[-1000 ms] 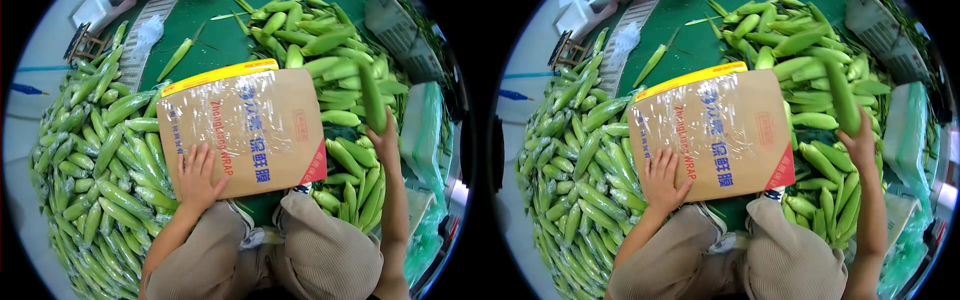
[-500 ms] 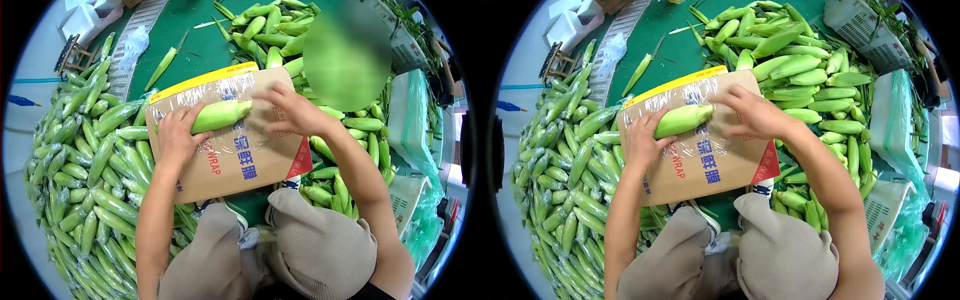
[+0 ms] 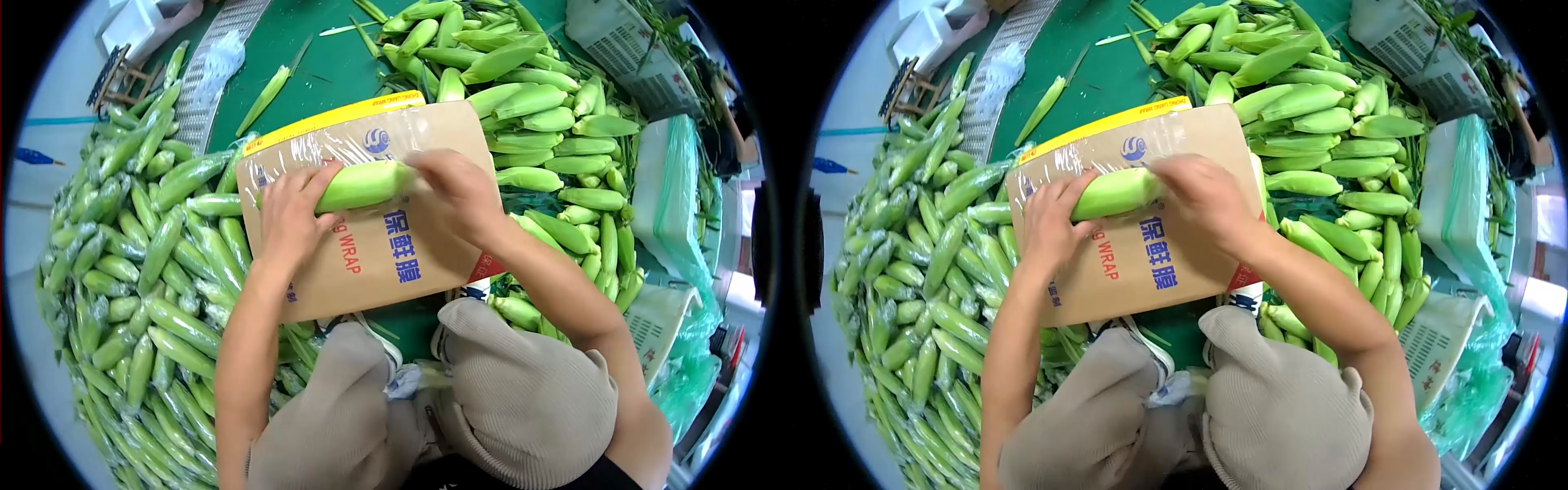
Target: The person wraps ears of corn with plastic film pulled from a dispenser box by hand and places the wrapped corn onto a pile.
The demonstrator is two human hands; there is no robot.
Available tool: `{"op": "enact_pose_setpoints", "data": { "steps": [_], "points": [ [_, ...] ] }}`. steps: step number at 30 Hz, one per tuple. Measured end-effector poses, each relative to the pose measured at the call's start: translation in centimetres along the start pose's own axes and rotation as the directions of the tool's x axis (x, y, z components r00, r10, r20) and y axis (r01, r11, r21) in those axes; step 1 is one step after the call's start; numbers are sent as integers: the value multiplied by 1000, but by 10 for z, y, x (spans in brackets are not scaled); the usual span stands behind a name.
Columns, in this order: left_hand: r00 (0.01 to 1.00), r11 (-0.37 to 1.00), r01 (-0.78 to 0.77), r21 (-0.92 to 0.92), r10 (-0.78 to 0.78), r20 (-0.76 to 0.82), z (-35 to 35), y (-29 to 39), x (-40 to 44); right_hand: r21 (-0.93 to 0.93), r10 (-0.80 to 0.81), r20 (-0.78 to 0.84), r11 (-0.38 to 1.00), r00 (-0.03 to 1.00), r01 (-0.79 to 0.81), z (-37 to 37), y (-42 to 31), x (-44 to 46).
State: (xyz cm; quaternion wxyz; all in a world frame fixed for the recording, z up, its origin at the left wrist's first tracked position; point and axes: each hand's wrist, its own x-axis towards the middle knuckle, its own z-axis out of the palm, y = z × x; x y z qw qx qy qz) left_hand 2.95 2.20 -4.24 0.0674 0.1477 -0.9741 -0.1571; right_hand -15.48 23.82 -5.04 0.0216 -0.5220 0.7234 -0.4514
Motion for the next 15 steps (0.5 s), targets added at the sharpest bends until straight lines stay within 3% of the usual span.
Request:
{"op": "enact_pose_setpoints", "data": {
  "steps": [1,4,5,8,9,12,13,15],
  "points": [
    [1000,1000,-17,-4,17,13,1,-1,0,-64,-36,188,997,982,49,14,7,14],
    [990,993,-93,-68,85,-113,8,-16,-3,-259,2,385,960,923,105,37,5,40],
    [980,967,-106,-232,62,-189,6,-26,-11,-239,-10,362,966,932,104,42,6,42],
    [930,992,77,-101,-108,-351,8,-32,-76,-219,-28,296,971,955,97,44,19,37],
    [935,939,335,80,-322,-148,7,-25,-87,-233,-17,264,969,964,81,42,21,30],
    [918,919,391,47,-387,-88,13,-40,-96,-220,38,186,976,982,4,34,17,13],
    [903,940,341,-34,-337,-268,18,-44,-90,-211,81,181,976,980,-42,31,17,10],
    [769,834,490,-256,-551,-323,21,-43,-86,-285,107,299,958,948,-18,18,16,12]
  ]
}}
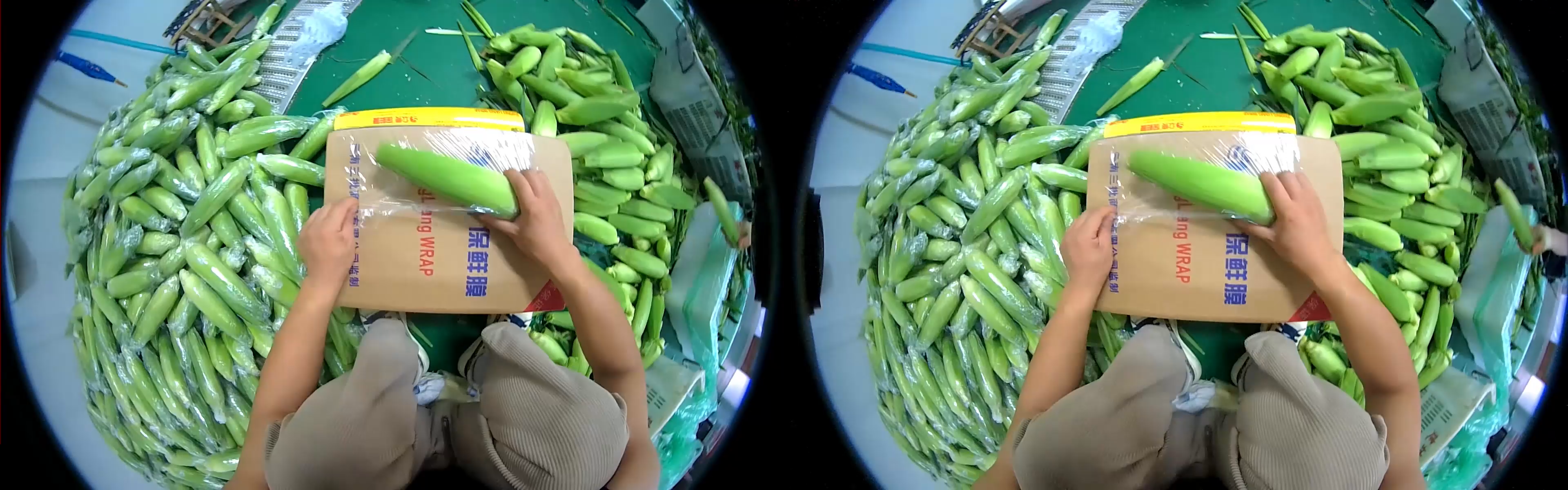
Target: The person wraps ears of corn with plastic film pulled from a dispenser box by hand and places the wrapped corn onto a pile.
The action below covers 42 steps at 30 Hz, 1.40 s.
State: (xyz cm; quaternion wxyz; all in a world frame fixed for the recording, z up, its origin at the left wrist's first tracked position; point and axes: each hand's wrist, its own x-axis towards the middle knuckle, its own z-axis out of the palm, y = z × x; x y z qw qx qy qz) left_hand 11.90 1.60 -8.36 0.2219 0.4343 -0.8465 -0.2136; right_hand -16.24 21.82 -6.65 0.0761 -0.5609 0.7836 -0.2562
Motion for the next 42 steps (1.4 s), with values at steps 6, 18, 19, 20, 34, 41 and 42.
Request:
{"op": "enact_pose_setpoints", "data": {
  "steps": [6,18,19,20,34,41,42],
  "points": [
    [999,762,37,-647,-37,13,17,13,-62,219,-323,439,943,838,249,-21,-6,-8],
    [969,950,-246,-192,244,-32,22,94,137,-259,-330,6,911,944,320,8,-14,84],
    [950,921,-282,-268,307,53,27,90,125,-190,-322,19,928,946,320,10,-5,99],
    [853,864,-500,-62,504,137,26,92,110,-155,-331,24,931,943,330,9,0,112],
    [453,890,-434,-141,351,820,-9,134,27,63,-498,272,863,824,501,41,-5,80],
    [-176,960,-247,-130,88,980,-27,121,-41,-19,-451,396,867,800,498,58,-22,57],
    [-334,966,-105,-237,190,923,-18,108,-62,11,-470,363,865,804,501,59,-19,58]
  ]
}}
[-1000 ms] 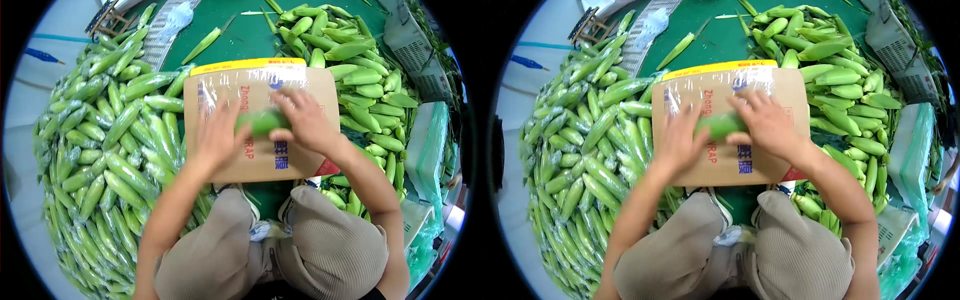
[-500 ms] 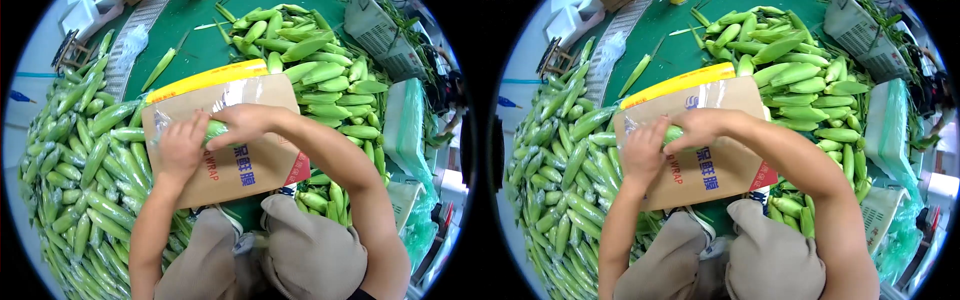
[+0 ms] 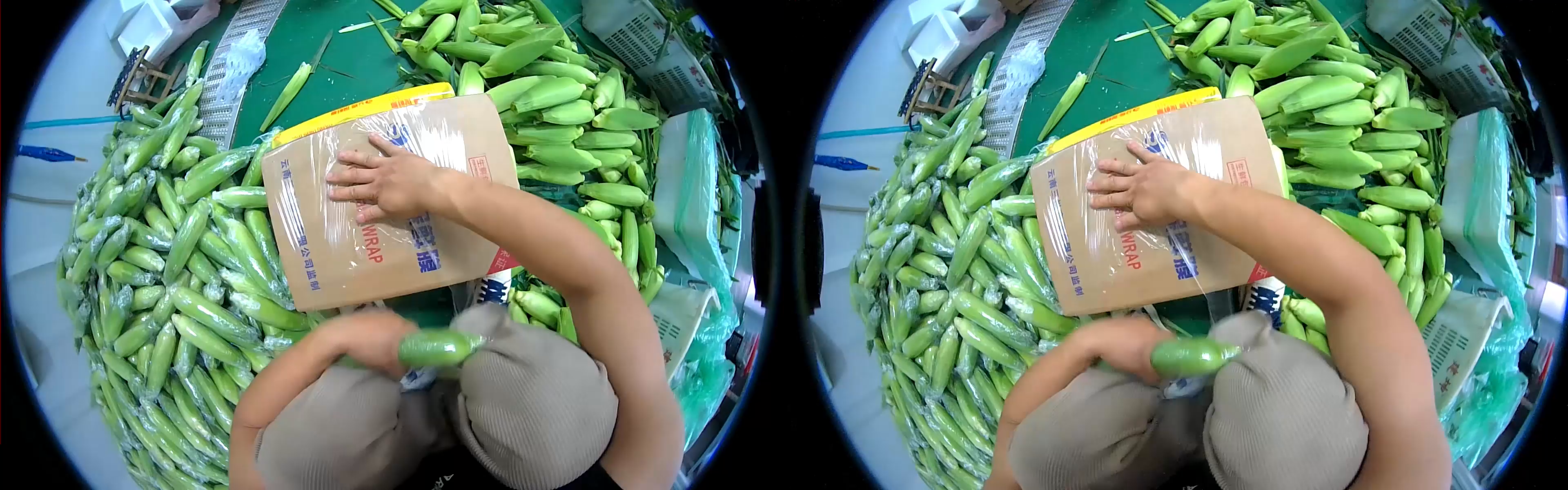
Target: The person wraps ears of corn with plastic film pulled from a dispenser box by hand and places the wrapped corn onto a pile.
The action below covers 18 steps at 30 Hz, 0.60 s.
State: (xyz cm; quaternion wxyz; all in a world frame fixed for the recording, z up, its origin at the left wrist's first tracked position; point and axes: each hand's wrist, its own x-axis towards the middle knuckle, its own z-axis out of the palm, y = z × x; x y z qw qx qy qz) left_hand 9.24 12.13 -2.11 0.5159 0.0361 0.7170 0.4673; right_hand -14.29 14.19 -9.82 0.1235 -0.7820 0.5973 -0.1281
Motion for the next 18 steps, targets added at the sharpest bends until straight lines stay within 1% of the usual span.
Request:
{"op": "enact_pose_setpoints", "data": {
  "steps": [1,2,4,5,6,7,8,9,10,11,12,14,15,16,17,18],
  "points": [
    [981,983,-127,-129,144,132,16,-15,15,36,-18,-33,999,999,19,4,0,0],
    [958,957,-123,-264,184,221,18,-33,26,-111,-54,-53,993,997,48,8,-6,-3],
    [974,965,-209,-158,220,58,28,-43,30,-400,-106,-111,915,988,54,3,-28,-14],
    [969,964,-246,-103,245,-14,34,-48,30,176,-49,296,984,954,-4,-45,-64,-27],
    [982,968,-182,-175,188,17,38,-54,32,486,-156,35,866,987,119,-26,-91,-65],
    [973,923,-218,-317,231,3,38,-58,29,623,-62,38,782,997,25,-4,-122,-99],
    [982,898,-185,-399,182,-45,40,-65,24,698,-66,273,700,960,-150,3,-134,-121],
    [988,871,-157,-466,141,-68,40,-74,24,711,-71,492,607,868,-353,9,-141,-140],
    [988,849,-147,-508,144,-45,45,-87,30,716,-109,605,508,789,-479,30,-141,-154],
    [989,822,-135,-553,147,-23,60,-102,39,692,-167,699,402,695,-600,62,-141,-167],
    [989,792,-115,-600,147,4,70,-109,45,642,-243,767,289,594,-710,79,-142,-177],
    [994,911,-105,-399,86,-65,43,-75,15,681,-162,729,269,665,-681,71,-145,-181],
    [990,953,-71,-294,32,-135,26,-54,-12,713,-146,693,288,706,-640,63,-141,-169],
    [969,963,-63,-263,-4,-246,16,-40,-41,696,-131,708,297,694,-654,55,-144,-168],
    [909,885,-220,-411,32,-416,20,-42,-63,644,-154,765,152,626,-750,33,-141,-159],
    [802,775,-396,-492,32,-596,28,-42,-85,563,-175,817,39,549,-825,3,-137,-142]
  ]
}}
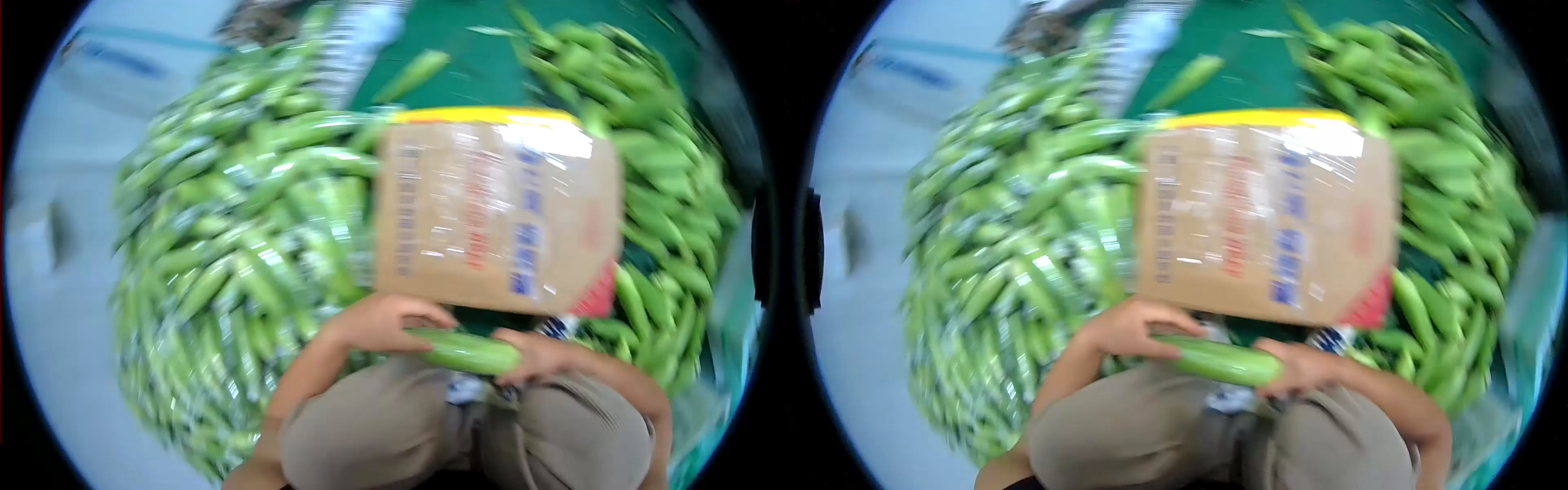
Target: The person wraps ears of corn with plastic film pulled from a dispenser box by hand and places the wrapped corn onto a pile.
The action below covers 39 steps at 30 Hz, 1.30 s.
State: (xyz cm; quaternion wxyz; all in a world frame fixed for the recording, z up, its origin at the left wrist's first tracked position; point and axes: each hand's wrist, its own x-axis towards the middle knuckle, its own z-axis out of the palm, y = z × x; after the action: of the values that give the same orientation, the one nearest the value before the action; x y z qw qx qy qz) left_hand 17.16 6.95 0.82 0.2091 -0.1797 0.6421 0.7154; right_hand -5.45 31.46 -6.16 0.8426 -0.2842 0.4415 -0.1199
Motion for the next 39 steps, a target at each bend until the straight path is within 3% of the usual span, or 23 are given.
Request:
{"op": "enact_pose_setpoints", "data": {
  "steps": [1,2,3,5,6,7,9,10,11,13,15,18,21,22,24,27,28,29,31,33,34,37,39],
  "points": [
    [988,993,-111,44,115,-105,-6,13,-11,-323,-405,-152,882,902,342,-3,17,11],
    [844,871,-479,-106,425,-328,1,0,-8,-348,-451,-173,860,876,374,-10,2,8],
    [645,409,-754,-514,608,-462,7,-5,11,-540,-607,-202,724,769,430,-11,-35,-1],
    [441,0,-827,-562,618,-650,10,-7,57,-304,-647,-412,761,642,573,1,-74,21],
    [465,385,-862,-329,345,-815,33,15,59,-213,-672,-472,715,570,666,16,-114,23],
    [488,473,-839,-269,436,-756,33,12,63,-129,-682,-530,653,505,747,22,-137,24],
    [399,609,-789,-82,405,-823,27,18,72,-260,-682,-555,685,476,680,12,-134,33],
    [454,688,-715,-121,327,-829,18,14,64,-308,-679,-578,696,453,649,8,-129,39],
    [499,752,-637,-166,239,-833,5,3,51,-270,-691,-576,665,437,696,5,-119,38],
    [623,515,-727,-454,217,-752,-55,-31,3,-204,-691,-607,612,392,764,-11,-90,22],
    [351,788,-613,-56,208,-913,-168,-1,-86,-107,-592,-715,619,373,778,-49,-28,13],
    [105,958,-211,194,220,-970,-311,28,-172,-240,-348,-937,630,-7,739,-71,7,-36],
    [-1,963,27,266,267,-964,-318,18,-146,-394,-232,-899,798,-371,455,-121,74,-72],
    [7,939,70,338,338,-941,-279,15,-120,-342,-167,-843,900,-512,270,-135,96,-83],
    [155,879,44,475,463,-873,-177,2,-53,-180,-108,-812,981,-574,69,-180,164,-90],
    [451,661,16,750,665,-596,-49,-33,60,-60,-294,-785,912,-546,-405,-194,163,-105],
    [583,342,82,936,745,-324,-42,-35,79,-50,-375,-775,839,-509,-542,-199,160,-107],
    [672,250,186,950,674,-309,-26,-39,97,-43,-432,-808,721,-400,-691,-224,180,-113],
    [765,201,294,934,537,-356,-1,-36,102,77,-253,-884,750,-393,-656,-246,195,-116],
    [769,247,275,929,524,-366,-5,-31,96,-94,-429,-878,587,-211,-804,-223,167,-137],
    [768,256,252,933,533,-354,-6,-34,96,-179,-539,-815,584,-213,-792,-212,169,-140],
    [721,321,199,926,592,-360,-9,-39,91,-504,-696,-623,706,-357,-497,-193,170,-141],
    [680,413,160,897,612,-403,-14,-41,87,-561,-634,-706,773,-315,-297,-155,91,-136]
  ]
}}
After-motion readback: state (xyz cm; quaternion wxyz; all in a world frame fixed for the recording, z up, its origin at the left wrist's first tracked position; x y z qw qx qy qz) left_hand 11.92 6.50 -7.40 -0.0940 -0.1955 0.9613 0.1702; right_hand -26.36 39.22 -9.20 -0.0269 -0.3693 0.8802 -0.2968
